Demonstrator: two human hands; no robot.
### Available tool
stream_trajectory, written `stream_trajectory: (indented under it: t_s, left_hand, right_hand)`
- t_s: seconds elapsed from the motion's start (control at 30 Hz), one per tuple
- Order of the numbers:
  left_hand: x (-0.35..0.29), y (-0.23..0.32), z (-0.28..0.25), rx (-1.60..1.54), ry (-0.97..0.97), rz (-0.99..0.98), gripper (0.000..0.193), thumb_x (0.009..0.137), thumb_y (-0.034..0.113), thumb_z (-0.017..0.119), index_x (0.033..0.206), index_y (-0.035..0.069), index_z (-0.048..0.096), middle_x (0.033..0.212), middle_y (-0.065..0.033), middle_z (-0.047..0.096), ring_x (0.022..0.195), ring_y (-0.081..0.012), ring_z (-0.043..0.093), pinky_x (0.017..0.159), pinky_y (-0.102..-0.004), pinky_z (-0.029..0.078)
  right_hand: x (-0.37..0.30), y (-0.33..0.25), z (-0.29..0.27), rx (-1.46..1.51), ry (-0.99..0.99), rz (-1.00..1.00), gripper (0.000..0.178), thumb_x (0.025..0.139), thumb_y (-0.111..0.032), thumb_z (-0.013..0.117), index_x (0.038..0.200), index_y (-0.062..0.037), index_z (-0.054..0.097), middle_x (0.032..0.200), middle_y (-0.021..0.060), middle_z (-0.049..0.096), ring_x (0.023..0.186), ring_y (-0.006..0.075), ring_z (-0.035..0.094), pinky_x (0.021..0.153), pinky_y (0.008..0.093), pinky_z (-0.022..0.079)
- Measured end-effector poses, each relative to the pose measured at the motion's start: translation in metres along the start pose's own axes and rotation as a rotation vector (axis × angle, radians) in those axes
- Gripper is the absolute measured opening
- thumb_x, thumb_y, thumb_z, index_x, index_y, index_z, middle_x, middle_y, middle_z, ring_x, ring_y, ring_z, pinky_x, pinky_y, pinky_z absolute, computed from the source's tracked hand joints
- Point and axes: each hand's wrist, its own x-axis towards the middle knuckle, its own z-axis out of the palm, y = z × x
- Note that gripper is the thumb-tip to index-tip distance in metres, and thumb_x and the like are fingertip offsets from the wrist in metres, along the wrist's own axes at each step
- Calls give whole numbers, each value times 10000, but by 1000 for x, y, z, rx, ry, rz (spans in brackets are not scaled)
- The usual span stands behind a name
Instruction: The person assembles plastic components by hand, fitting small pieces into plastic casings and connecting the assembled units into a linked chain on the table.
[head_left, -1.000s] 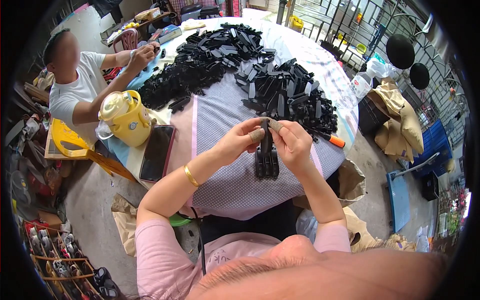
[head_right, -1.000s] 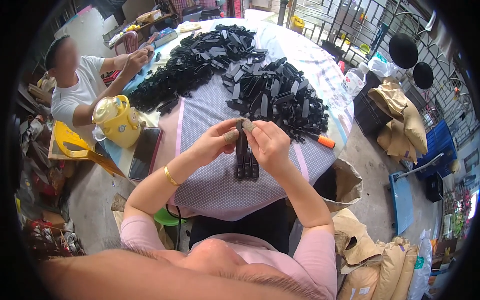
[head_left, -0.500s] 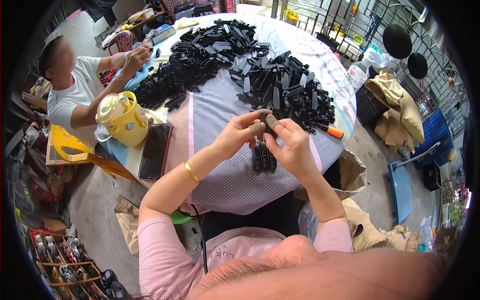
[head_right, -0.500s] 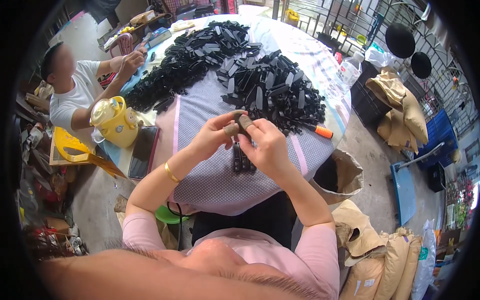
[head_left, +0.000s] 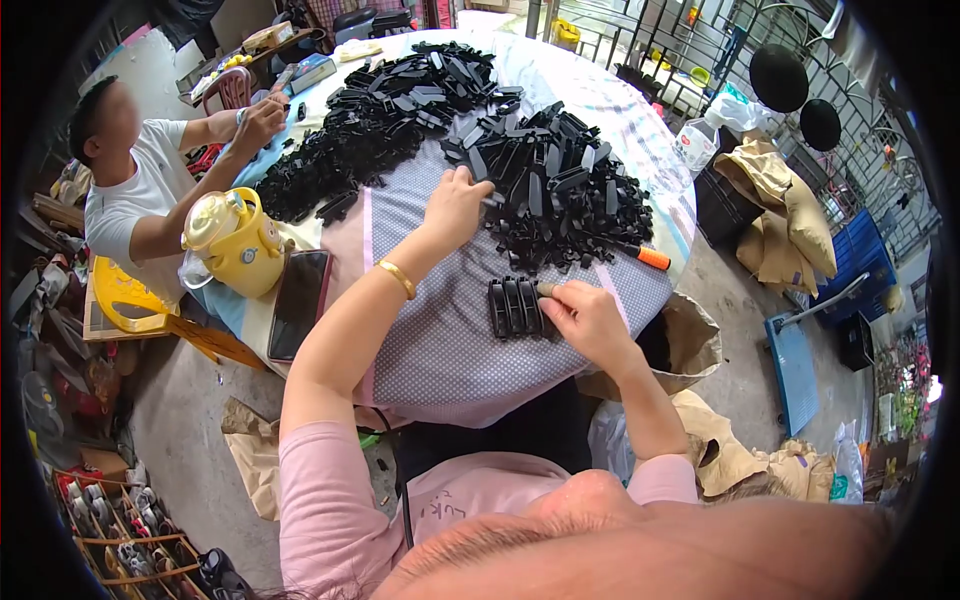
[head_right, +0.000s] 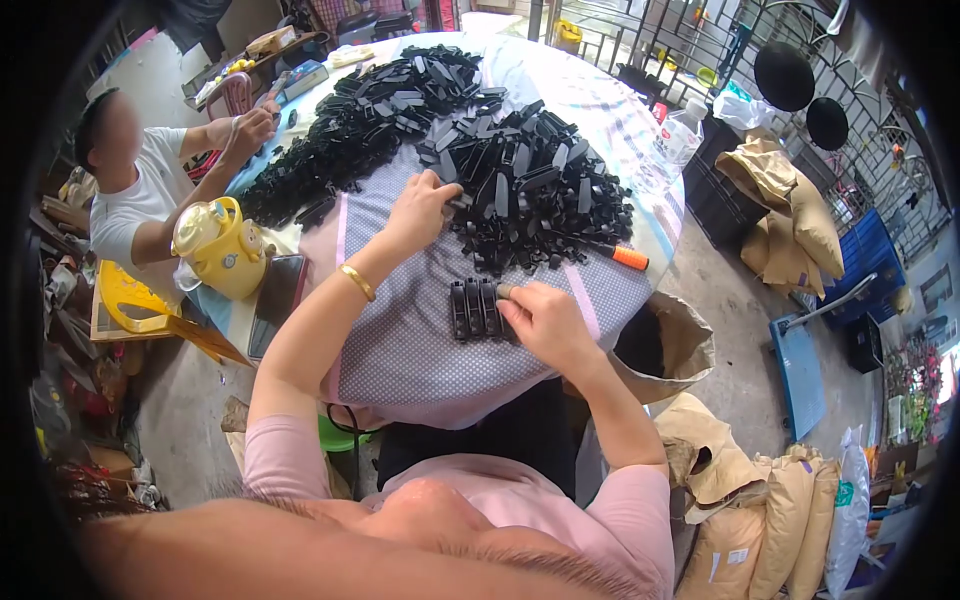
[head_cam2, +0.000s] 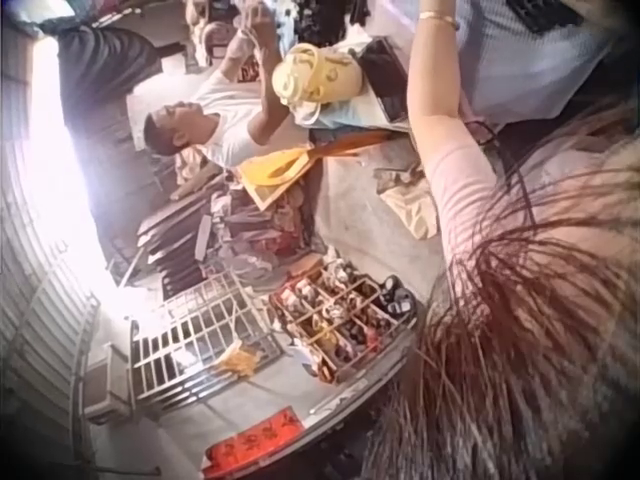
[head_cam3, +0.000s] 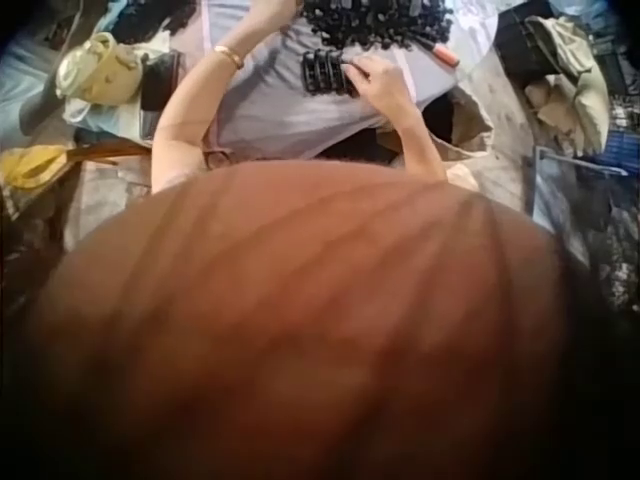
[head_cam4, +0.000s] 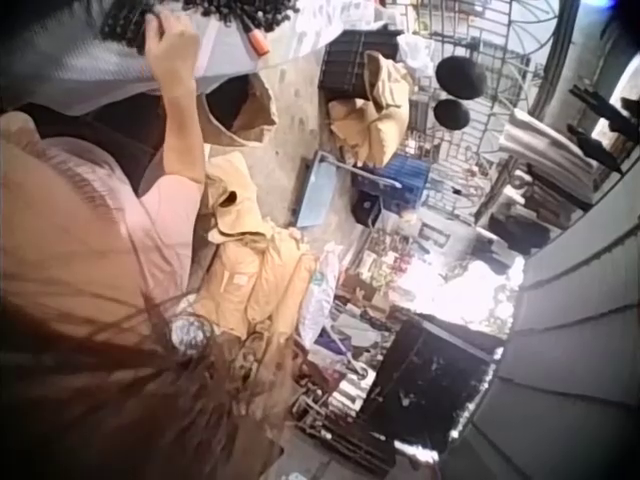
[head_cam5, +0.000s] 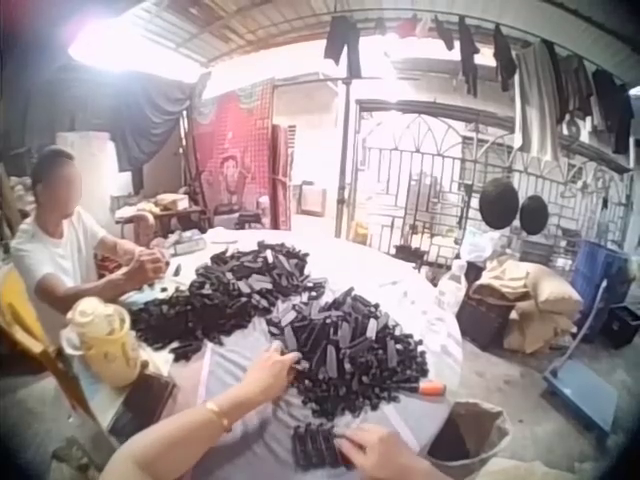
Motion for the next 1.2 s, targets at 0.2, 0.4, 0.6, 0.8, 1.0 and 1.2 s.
stream_trajectory:
  t_s: [0.2, 0.4, 0.6, 0.8, 1.0, 1.2]
  left_hand:
    - [8, -4, 7, 198, 72, 72, 254, 695, 22, 598, 946, 51, 568, 975, -107, 501, 963, -301, 495, 819, -385, 449]
    - [-11, 2, -22, -148, -21, -129, 253, 725, 51, 636, 943, 6, 514, 909, -128, 579, 833, -295, 583, 744, -368, 478]
    - [-33, 7, -34, -1186, -185, -544, 328, 891, 158, 566, 1157, 0, 456, 936, -111, 607, 767, -182, 613, 693, -317, 513]
    - [-41, 17, -42, -1568, -295, -684, 336, 948, 200, 485, 1234, 33, 431, 947, -93, 577, 757, -159, 580, 688, -298, 514]
    - [-42, 19, -39, -1717, -346, -767, 321, 952, 175, 460, 1251, 64, 438, 957, -83, 561, 769, -168, 575, 675, -297, 504]
    - [-52, 31, -42, -1785, -407, -595, 433, 932, 146, 497, 1344, 103, 373, 1022, -108, 577, 938, -248, 609, 832, -436, 529]
  right_hand:
    - [23, 28, -19, -164, 134, 115, 187, 782, -113, 660, 948, -27, 674, 728, 110, 575, 623, 237, 575, 575, 326, 452]
    - [21, 40, -8, -341, 35, 66, 175, 786, -180, 656, 936, -94, 680, 794, 80, 582, 725, 264, 601, 632, 366, 485]
    - [23, 25, -6, -398, 90, 60, 177, 792, -149, 630, 949, -76, 664, 787, 79, 583, 748, 258, 597, 651, 356, 488]
    - [26, 32, -4, -472, 46, -19, 138, 790, -106, 610, 913, -61, 654, 761, 89, 584, 743, 262, 593, 664, 357, 486]
    - [40, 33, -14, -308, 126, -74, 152, 802, -23, 581, 939, -15, 647, 769, 93, 623, 670, 204, 609, 619, 307, 484]
    - [69, -3, 5, 592, 150, 157, 183, 840, -11, 596, 1015, 21, 641, 839, 21, 644, 650, 42, 546, 590, 182, 471]
